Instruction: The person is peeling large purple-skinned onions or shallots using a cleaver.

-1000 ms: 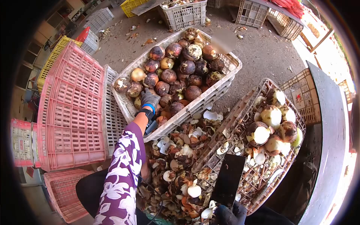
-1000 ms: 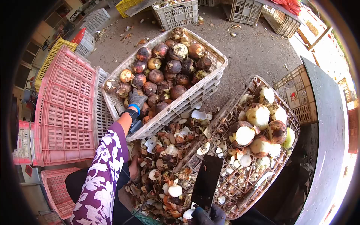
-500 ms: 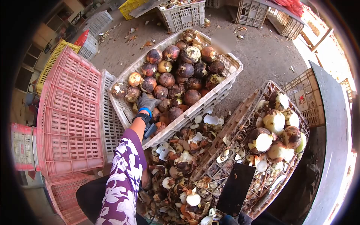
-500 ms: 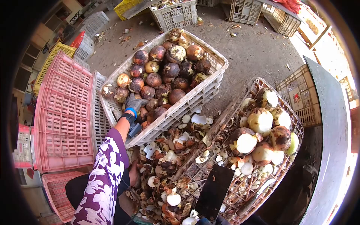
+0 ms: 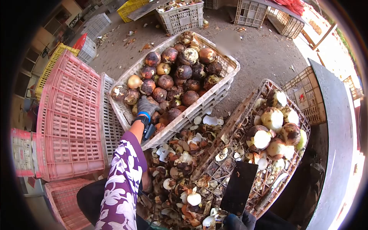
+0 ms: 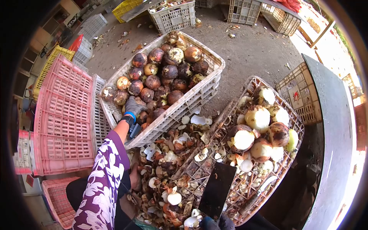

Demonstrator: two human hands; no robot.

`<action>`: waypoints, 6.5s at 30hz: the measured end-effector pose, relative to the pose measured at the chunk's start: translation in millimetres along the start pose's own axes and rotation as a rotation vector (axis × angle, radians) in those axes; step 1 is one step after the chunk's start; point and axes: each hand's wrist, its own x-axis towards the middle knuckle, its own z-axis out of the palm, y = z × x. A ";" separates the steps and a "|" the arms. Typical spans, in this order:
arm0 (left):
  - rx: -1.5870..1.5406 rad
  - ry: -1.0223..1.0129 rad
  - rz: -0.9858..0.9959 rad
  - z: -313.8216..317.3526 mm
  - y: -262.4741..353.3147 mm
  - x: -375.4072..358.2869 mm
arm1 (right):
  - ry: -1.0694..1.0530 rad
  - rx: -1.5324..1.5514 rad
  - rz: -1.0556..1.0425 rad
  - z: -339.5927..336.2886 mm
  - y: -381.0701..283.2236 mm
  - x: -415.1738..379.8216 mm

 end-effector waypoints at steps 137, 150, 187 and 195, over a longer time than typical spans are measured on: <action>-0.193 -0.417 0.857 -17.7 130.3 -379.8 | 0.059 -0.775 -0.631 -48.0 58.1 -29.6; -0.101 -0.402 0.924 0.3 129.5 -382.0 | 0.082 -0.936 -0.633 -44.6 43.5 -24.2; -1.394 -0.933 0.347 -89.7 142.0 -362.4 | -0.164 -0.014 -0.528 -39.4 18.8 -44.9; -1.374 -0.899 0.345 -72.3 143.7 -373.7 | -0.267 -0.099 -0.280 -41.3 14.2 -59.7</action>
